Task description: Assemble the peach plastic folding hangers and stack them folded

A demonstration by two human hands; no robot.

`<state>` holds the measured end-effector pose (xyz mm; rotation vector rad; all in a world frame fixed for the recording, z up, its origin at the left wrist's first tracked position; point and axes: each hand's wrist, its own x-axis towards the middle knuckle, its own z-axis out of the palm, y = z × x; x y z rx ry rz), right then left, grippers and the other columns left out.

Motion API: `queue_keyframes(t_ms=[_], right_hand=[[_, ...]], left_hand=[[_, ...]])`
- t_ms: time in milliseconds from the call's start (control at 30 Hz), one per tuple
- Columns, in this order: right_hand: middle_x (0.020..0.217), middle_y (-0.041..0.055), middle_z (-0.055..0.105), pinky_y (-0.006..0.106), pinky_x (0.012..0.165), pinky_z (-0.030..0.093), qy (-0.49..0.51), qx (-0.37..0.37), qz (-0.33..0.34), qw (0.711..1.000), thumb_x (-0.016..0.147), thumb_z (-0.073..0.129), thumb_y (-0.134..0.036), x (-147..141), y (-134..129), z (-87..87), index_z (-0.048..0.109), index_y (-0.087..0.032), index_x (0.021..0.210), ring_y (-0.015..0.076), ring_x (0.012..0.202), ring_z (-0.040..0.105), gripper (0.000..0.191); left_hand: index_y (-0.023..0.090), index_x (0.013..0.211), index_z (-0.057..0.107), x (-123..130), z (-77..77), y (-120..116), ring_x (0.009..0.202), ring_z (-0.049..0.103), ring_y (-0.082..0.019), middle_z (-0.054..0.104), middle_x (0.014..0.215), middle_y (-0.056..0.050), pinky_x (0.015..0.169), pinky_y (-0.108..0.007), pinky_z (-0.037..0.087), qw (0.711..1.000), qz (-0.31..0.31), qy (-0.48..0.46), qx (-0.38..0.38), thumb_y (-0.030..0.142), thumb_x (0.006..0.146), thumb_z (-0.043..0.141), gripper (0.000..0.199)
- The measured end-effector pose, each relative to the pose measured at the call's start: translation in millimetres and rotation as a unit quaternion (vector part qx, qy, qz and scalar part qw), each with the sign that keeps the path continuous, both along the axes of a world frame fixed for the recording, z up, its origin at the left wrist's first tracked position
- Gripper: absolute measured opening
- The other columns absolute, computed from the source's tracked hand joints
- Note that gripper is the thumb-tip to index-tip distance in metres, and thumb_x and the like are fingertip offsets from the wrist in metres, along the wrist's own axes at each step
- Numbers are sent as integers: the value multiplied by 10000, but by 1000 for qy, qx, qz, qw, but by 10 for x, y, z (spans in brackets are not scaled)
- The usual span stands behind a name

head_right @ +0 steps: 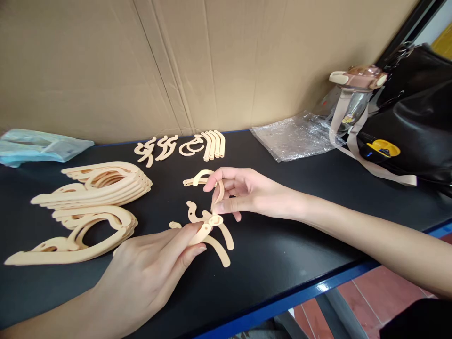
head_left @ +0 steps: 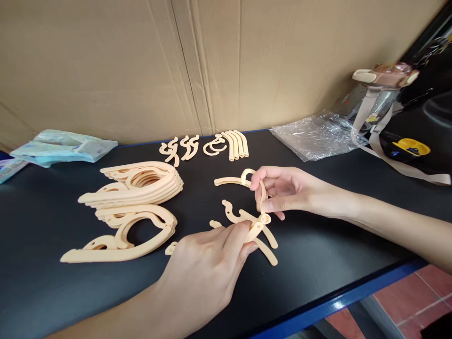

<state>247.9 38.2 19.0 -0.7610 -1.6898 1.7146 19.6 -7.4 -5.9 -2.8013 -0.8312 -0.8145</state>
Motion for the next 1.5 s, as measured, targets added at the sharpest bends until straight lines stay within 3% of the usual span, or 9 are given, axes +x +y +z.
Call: queue_keyframes(t_ms=[467, 667, 800, 933, 1300, 1500], right_hand=[[789, -23, 630, 187, 541, 444, -40, 35, -44, 998, 881, 685, -162, -8, -19, 1, 572, -162, 1004, 84, 702, 561, 167], [807, -54, 631, 227, 643, 483, -76, 10, 22, 997, 865, 701, -152, -140, -145, -22, 508, -194, 997, 86, 723, 632, 238], [848, -47, 660, 233, 710, 487, -34, 35, -17, 999, 878, 709, -151, -52, -74, 23, 498, -201, 1032, 83, 777, 639, 266], [865, -44, 655, 188, 625, 443, -15, 36, -33, 999, 902, 702, -171, 60, 37, 29, 494, -225, 1055, 69, 767, 594, 264], [866, -32, 644, 193, 595, 407, 35, -51, -5, 998, 892, 707, -152, 36, 68, -78, 534, -209, 1028, 76, 762, 573, 227], [873, -29, 649, 211, 630, 393, 36, -39, 8, 999, 916, 689, -186, 39, 65, -96, 541, -209, 1033, 79, 763, 567, 190]], left_hand=[[147, 1048, 549, -28, 12, 0, 471, 638, -128, 671, 645, 49, 421, -267, 415, 999, 9, 32, -25, 227, 1090, 278, 285], [174, 1017, 544, -18, 35, 68, 442, 597, -110, 621, 612, 65, 409, -242, 353, 999, 21, 15, -23, 243, 1090, 269, 293], [199, 966, 510, -24, 34, 96, 424, 566, -112, 581, 588, 76, 401, -243, 305, 998, 42, 9, -38, 245, 1076, 298, 244], [212, 969, 476, -46, -4, 80, 409, 534, -119, 542, 583, 87, 417, -245, 324, 998, 30, 14, -53, 234, 1068, 287, 215], [221, 956, 423, -45, -21, 96, 460, 537, -112, 551, 635, 82, 454, -237, 352, 997, -1, 11, -79, 261, 1088, 249, 222], [225, 938, 421, -34, -5, 85, 437, 518, -105, 562, 627, 83, 446, -227, 341, 997, -9, -2, -76, 262, 1091, 263, 222]])
